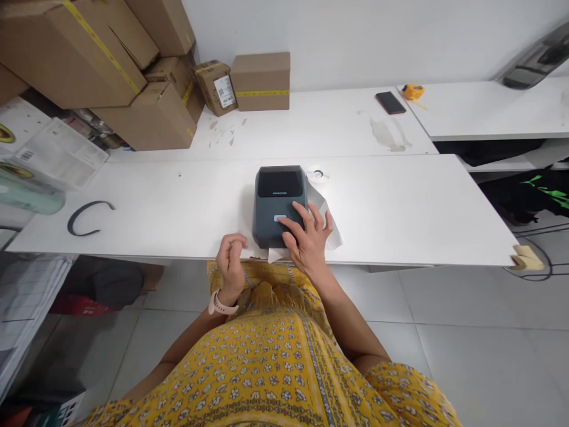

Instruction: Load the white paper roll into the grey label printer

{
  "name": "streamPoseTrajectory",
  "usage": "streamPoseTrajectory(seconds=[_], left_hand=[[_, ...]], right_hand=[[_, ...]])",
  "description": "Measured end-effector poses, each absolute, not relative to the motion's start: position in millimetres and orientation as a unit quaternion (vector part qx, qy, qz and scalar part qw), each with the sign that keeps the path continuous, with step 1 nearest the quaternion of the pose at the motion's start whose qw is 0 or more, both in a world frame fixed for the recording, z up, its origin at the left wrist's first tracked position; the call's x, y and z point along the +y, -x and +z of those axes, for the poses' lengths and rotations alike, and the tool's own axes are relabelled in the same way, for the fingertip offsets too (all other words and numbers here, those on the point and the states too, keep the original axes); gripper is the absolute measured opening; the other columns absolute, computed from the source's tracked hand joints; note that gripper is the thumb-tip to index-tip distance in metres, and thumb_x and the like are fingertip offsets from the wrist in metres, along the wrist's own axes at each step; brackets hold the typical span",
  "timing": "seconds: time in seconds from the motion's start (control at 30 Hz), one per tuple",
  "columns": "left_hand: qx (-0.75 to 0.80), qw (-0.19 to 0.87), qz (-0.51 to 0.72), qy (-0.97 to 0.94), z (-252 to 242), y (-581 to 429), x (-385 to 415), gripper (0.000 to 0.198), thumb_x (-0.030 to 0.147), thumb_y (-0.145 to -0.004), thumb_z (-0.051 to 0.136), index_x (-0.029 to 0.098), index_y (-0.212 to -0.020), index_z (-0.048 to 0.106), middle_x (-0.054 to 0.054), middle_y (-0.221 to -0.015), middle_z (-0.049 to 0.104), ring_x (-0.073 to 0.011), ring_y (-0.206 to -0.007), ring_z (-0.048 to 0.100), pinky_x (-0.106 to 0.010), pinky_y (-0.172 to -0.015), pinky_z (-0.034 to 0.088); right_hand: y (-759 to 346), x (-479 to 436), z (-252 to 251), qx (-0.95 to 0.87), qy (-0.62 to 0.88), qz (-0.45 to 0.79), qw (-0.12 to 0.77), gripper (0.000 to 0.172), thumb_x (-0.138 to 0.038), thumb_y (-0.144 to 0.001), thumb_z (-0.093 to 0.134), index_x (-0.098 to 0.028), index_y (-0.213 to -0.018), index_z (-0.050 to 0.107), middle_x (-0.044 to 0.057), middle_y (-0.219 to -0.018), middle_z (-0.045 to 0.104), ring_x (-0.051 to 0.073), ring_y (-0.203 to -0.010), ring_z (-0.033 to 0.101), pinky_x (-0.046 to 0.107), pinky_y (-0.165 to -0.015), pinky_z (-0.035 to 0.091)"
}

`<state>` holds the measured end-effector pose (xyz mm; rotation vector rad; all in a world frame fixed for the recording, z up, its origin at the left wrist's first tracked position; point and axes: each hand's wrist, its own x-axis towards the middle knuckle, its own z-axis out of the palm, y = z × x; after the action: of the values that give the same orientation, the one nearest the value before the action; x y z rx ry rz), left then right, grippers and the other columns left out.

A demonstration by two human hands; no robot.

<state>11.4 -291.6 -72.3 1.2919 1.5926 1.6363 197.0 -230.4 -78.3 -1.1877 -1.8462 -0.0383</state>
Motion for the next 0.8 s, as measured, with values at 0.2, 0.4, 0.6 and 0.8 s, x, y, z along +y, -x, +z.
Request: streamPoseTrajectory(seconds=[0.2, 0.4, 0.6, 0.8], left_hand=[[0.564, 0.299, 0.573, -0.514, -82, -20, -271, 0.050, 0.049, -0.106, 0.045, 0.028, -0.150, 0.051, -0.010, -0.161, 0.050, -0.0248, -0.151, 0.045, -0.047, -0.127, 0.037], [0.543, 0.332, 0.581, -0.507, -75, -24, -271, 0.054, 0.054, -0.105, 0.043, 0.027, -0.151, 0.053, -0.009, -0.163, 0.050, -0.0263, -0.153, 0.044, -0.047, -0.129, 0.037], [0.476, 0.312, 0.646, -0.508, -43, -14, -228, 0.054, 0.060, -0.106, 0.034, 0.032, -0.150, 0.049, -0.007, -0.151, 0.061, -0.0249, -0.145, 0.055, -0.046, -0.125, 0.042], [0.537, 0.232, 0.580, -0.567, -60, -16, -206, 0.064, 0.060, -0.095, 0.061, 0.028, -0.149, 0.046, -0.013, -0.156, 0.052, -0.0297, -0.151, 0.045, -0.053, -0.126, 0.035]], right_hand=[[-201, -231, -79, -0.755, 0.485, 0.023, 0.441, 0.029, -0.046, -0.105, 0.046, -0.042, -0.123, 0.069, -0.002, -0.150, 0.061, 0.033, -0.155, 0.039, 0.069, -0.128, 0.016], [-210, -239, -87, -0.701, 0.466, 0.183, 0.507, 0.060, -0.059, -0.107, 0.024, -0.035, -0.161, 0.035, 0.009, -0.173, 0.033, 0.030, -0.158, 0.036, 0.061, -0.123, 0.040], [-205, -194, -37, -0.721, 0.408, 0.108, 0.550, 0.066, -0.065, -0.105, 0.016, -0.036, -0.162, 0.032, 0.008, -0.168, 0.041, 0.033, -0.156, 0.038, 0.064, -0.124, 0.037], [-199, -93, 31, -0.721, 0.388, 0.071, 0.569, 0.065, -0.068, -0.104, 0.027, -0.032, -0.156, 0.041, 0.009, -0.143, 0.063, 0.028, -0.133, 0.060, 0.052, -0.114, 0.050]])
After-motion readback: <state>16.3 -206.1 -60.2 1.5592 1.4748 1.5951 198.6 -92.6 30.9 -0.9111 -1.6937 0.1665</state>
